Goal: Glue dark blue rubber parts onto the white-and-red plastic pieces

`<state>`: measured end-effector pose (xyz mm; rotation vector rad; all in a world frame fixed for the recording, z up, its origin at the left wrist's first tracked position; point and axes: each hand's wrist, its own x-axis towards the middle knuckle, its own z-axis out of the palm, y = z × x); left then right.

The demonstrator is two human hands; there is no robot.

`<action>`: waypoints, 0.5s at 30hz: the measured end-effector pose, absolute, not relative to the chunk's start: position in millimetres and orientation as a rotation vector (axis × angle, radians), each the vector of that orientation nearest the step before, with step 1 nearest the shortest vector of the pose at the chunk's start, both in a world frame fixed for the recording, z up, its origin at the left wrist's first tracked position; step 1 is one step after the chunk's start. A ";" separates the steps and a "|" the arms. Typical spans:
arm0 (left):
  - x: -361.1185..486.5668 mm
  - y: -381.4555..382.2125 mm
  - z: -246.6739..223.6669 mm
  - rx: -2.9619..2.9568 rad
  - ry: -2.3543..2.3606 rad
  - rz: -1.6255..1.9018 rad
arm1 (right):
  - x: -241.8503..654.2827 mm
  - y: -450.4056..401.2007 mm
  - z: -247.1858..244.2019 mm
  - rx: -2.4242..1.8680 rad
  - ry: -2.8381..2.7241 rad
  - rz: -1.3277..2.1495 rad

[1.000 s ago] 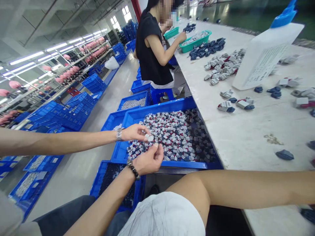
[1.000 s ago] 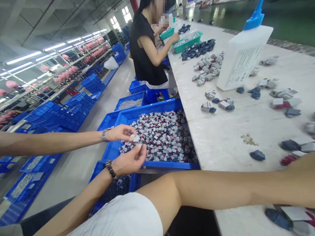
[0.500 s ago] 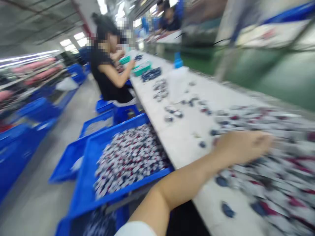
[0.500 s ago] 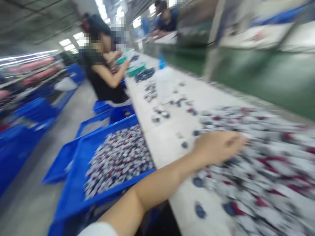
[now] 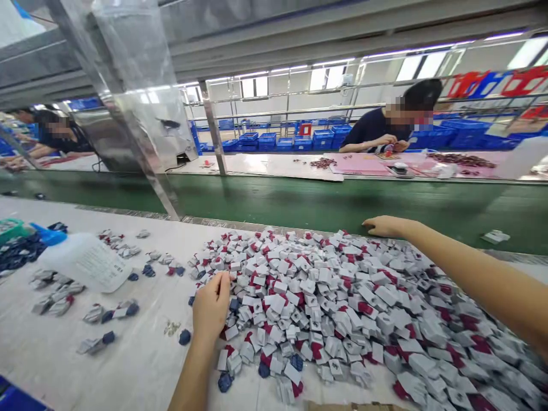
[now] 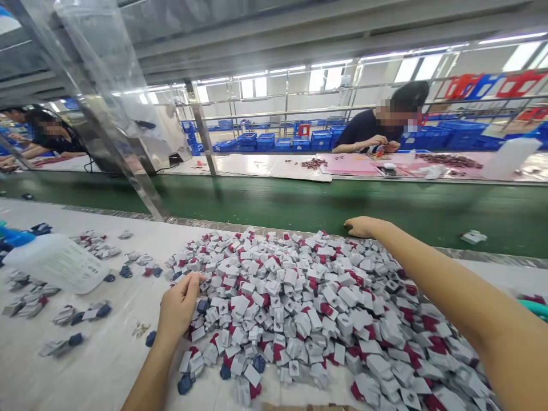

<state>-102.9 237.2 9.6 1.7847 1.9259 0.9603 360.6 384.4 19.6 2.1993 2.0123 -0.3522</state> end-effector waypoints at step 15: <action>-105.0 238.1 21.3 1.949 2.228 0.819 | 282.8 224.8 89.8 2.561 2.798 -0.354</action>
